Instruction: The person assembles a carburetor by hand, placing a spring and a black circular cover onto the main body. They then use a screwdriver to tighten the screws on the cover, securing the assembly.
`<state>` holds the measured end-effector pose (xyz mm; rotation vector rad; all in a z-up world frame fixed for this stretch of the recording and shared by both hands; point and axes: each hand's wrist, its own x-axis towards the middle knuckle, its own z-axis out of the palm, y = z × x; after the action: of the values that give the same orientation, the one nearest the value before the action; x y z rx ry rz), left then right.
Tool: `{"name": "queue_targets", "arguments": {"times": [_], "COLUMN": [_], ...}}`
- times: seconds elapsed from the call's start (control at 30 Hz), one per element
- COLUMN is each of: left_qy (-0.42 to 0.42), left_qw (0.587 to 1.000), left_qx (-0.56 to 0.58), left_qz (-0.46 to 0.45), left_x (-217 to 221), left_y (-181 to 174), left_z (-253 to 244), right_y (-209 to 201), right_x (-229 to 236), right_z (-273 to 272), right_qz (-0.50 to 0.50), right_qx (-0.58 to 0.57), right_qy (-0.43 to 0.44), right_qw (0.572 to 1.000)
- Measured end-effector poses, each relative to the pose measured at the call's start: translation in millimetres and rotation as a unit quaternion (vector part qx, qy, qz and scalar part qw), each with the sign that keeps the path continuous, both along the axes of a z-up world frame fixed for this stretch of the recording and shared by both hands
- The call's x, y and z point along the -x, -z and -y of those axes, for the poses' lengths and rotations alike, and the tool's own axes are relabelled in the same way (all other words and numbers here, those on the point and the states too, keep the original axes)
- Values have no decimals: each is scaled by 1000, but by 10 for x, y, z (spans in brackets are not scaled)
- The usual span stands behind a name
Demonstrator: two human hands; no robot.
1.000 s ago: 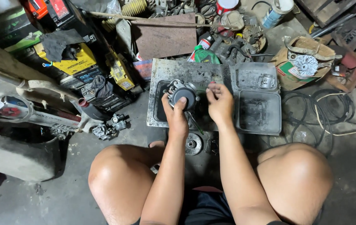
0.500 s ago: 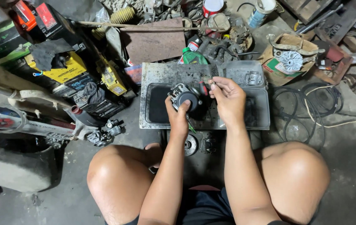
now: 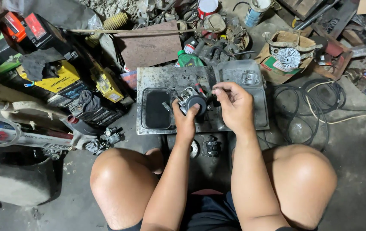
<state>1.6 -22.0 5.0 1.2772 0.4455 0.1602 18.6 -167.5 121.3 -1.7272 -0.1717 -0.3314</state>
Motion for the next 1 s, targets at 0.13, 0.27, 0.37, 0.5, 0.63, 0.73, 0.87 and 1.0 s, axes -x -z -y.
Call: {"name": "queue_targets", "arguments": {"times": [0.13, 0.27, 0.37, 0.5, 0.63, 0.73, 0.87, 1.0], "left_qy": [11, 19, 31, 46, 46, 43, 35, 28], "left_qw": [1000, 999, 997, 994, 996, 995, 991, 985], "left_qx": [-20, -31, -42, -73, -69, -90, -126, -162], "left_qz": [-17, -34, -52, -69, -20, 3, 37, 53], "left_x": [-2, -16, -15, -22, -4, 34, 32, 28], "left_y": [-25, -91, -126, -198, -287, -372, -392, -464], "left_z": [47, 73, 80, 101, 174, 175, 170, 187], "right_y": [11, -144, -132, -306, -475, -513, -498, -500], "right_x": [15, 81, 102, 182, 218, 242, 240, 246], "right_z": [87, 126, 150, 127, 85, 85, 96, 85], "right_qz": [2, -1, 4, 7, 28, 25, 26, 3], "right_qx": [11, 73, 121, 154, 183, 232, 285, 297], "right_qy": [-1, 19, 26, -11, -61, -74, -73, -57], "right_qw": [1000, 997, 992, 988, 981, 970, 955, 953]}}
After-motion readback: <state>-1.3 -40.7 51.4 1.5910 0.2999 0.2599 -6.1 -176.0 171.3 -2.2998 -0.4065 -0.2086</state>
